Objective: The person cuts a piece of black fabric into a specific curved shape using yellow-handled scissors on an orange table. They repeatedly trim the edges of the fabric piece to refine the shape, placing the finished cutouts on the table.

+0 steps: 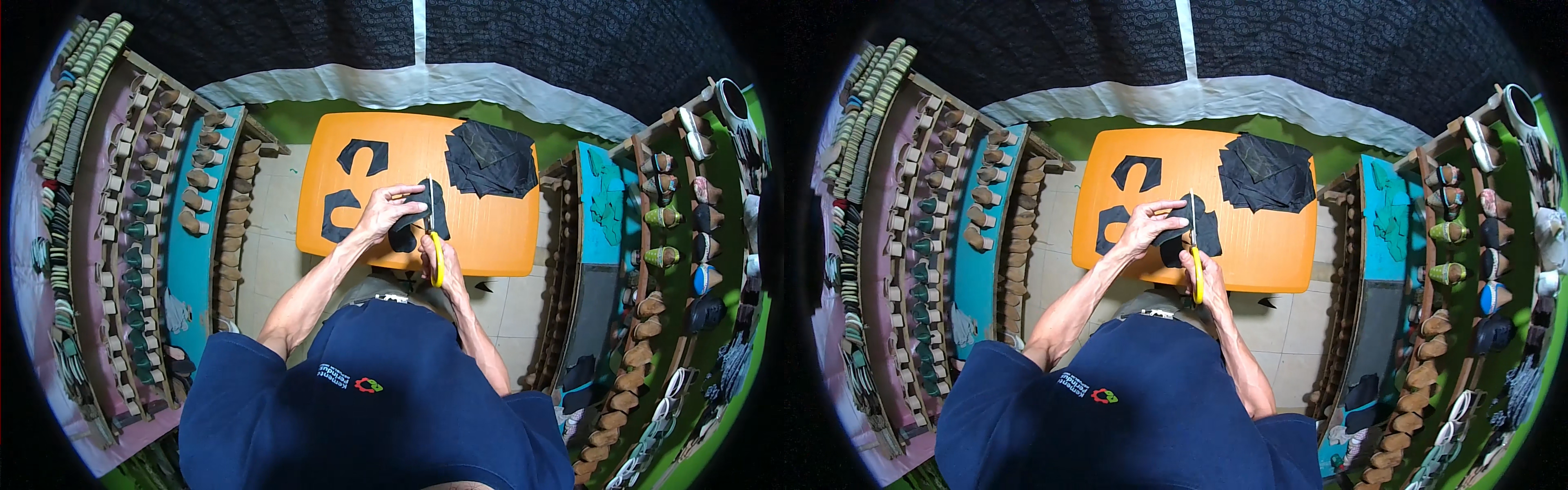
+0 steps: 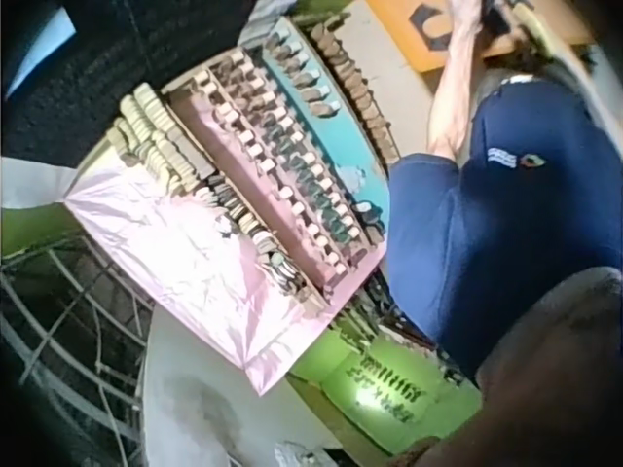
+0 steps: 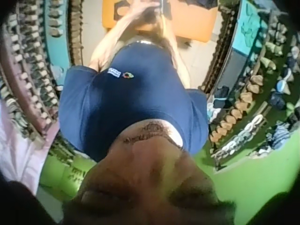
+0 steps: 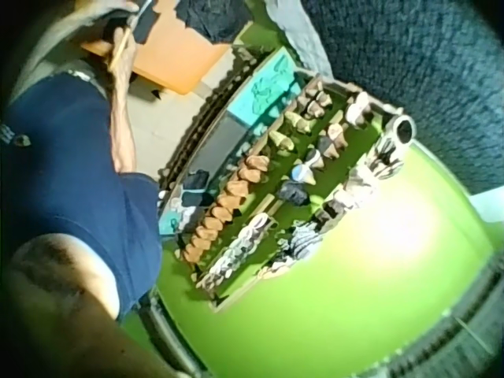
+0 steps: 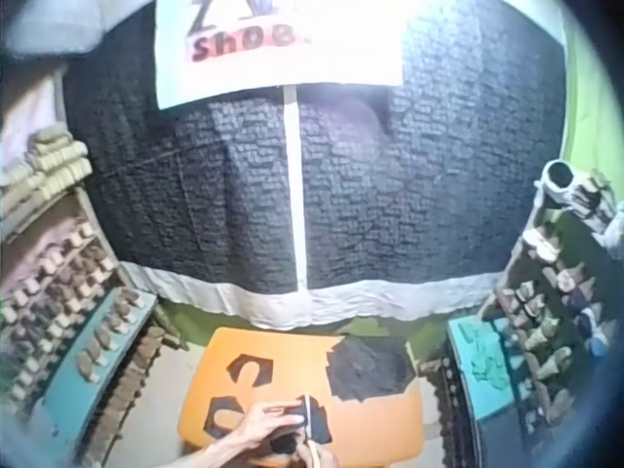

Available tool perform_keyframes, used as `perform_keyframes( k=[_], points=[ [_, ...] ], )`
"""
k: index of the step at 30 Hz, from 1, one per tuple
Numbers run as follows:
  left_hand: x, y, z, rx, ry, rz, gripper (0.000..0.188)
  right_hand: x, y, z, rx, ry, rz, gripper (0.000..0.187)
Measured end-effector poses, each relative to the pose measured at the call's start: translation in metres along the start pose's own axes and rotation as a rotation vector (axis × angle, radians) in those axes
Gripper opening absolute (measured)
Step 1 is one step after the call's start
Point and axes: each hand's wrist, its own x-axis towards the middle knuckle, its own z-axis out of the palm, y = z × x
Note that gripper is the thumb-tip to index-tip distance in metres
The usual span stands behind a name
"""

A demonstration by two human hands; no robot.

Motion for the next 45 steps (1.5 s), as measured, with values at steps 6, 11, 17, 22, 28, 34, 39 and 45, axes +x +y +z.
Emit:
perform_keyframes(
  k=[6, 11, 17, 22, 28, 34, 39, 45],
  points=[
    [-0.001, 0.003, -0.003, 0.025, -0.018, -0.038, 0.046, -0.002, -0.004, -0.003, -0.003, 0.016, 0.017, 0.047],
    [0.000, 0.008, -0.007, 0.080, -0.041, -0.057, 0.047, -0.004, -0.002, -0.005, -0.010, 0.032, 0.031, 0.049],
    [0.003, 0.011, -0.014, 0.032, -0.091, -0.108, 0.052, -0.008, -0.005, -0.011, -0.025, 0.042, 0.059, 0.052],
    [0.003, 0.005, -0.018, 0.092, -0.161, -0.031, 0.104, -0.009, -0.002, -0.019, 0.086, 0.087, 0.073, 0.043],
    [-0.011, 0.007, 0.001, 0.343, -0.327, -0.067, 0.109, 0.016, 0.013, -0.013, 0.389, 0.226, -0.205, 0.038],
    [-0.017, -0.034, -0.002, 0.573, 0.209, 0.113, 0.090, 0.015, 0.002, -0.019, 0.396, 0.269, -0.209, 0.042],
    [-0.061, -0.022, 0.018, -0.175, -0.002, -0.489, 0.098, 0.007, -0.013, -0.006, 0.613, 0.354, -0.254, 0.044],
    [-0.021, -0.042, 0.023, -0.325, 0.005, -0.051, 0.087, 0.005, 0.012, -0.002, 0.509, 0.245, -0.198, 0.041]
  ],
)
